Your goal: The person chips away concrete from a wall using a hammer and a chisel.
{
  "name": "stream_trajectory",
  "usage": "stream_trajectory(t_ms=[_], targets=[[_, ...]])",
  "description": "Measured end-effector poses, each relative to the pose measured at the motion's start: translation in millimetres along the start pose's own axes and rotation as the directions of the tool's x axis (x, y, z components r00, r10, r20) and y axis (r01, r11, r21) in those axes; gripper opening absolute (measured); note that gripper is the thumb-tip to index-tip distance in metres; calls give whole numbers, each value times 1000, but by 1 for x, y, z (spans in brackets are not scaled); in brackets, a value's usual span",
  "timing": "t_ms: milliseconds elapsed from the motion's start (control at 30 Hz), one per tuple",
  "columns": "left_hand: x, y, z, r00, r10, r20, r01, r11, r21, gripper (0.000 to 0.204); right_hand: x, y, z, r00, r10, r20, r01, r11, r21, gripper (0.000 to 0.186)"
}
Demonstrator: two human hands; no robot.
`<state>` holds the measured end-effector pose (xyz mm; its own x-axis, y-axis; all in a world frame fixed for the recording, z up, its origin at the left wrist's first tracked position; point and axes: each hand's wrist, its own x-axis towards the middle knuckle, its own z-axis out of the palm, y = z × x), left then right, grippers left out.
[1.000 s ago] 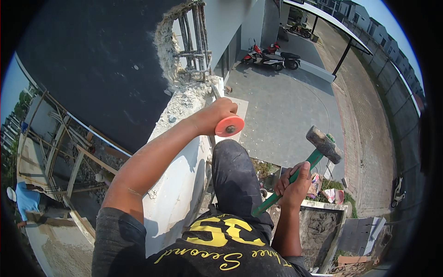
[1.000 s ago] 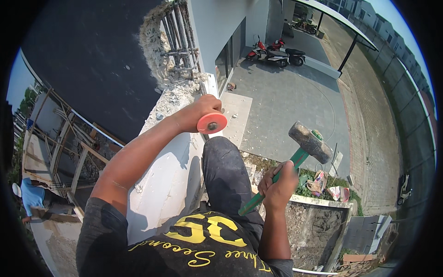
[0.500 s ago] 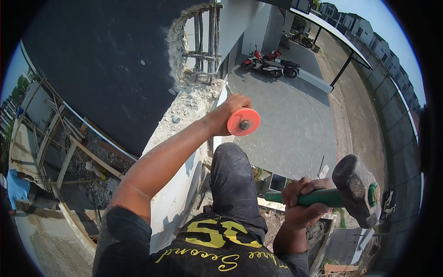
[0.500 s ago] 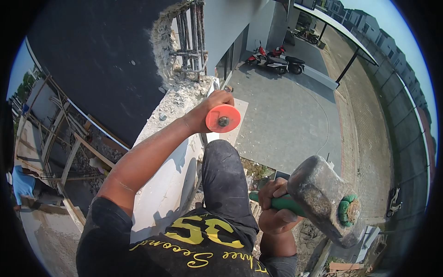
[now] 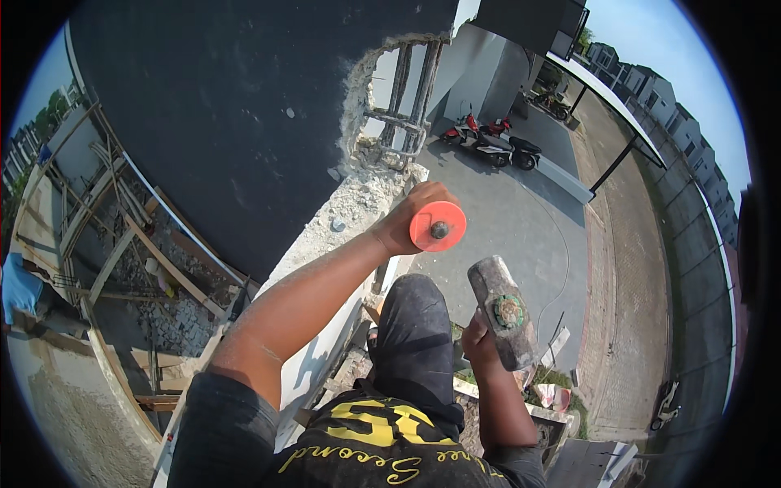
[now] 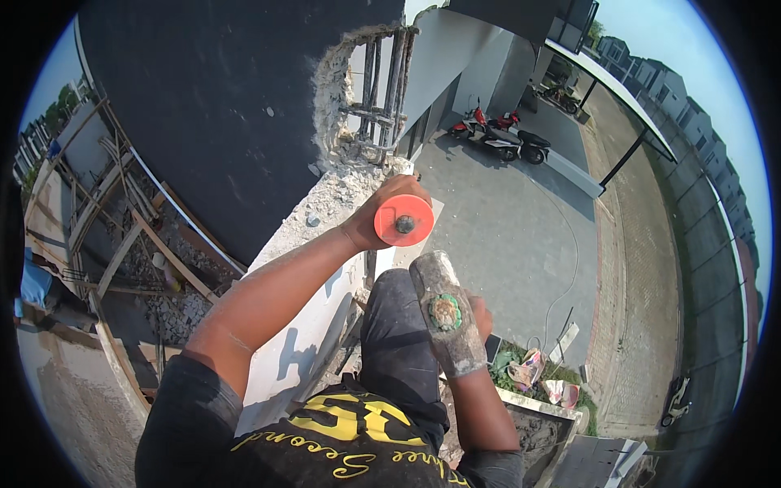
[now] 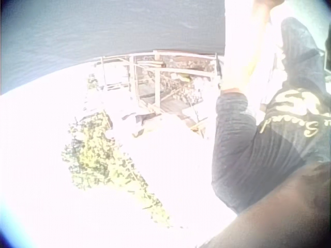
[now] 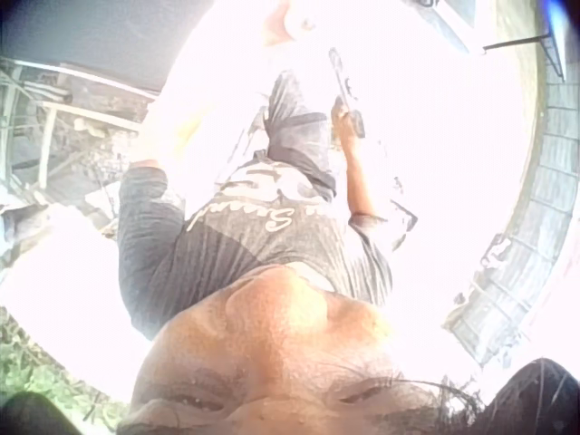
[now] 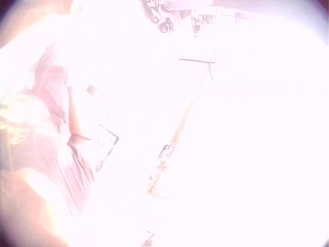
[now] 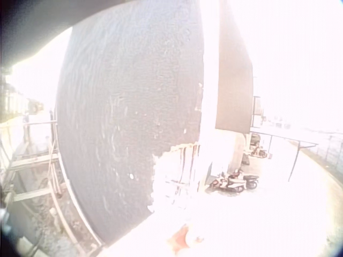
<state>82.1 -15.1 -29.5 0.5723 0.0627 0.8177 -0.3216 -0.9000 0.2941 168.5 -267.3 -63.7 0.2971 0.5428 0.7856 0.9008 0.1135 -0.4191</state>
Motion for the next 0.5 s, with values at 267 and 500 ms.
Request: stream_trajectory(t_ms=[267, 500], targets=[[-8, -5, -1, 986, -148, -78, 148, 989, -1, 32, 6, -23, -2, 981, 164, -102, -115, 920, 374, 41], [-6, 8, 12, 992, 19, 125, -34, 992, 123, 27, -18, -16, 2, 984, 126, -127, -6, 734, 679, 59]])
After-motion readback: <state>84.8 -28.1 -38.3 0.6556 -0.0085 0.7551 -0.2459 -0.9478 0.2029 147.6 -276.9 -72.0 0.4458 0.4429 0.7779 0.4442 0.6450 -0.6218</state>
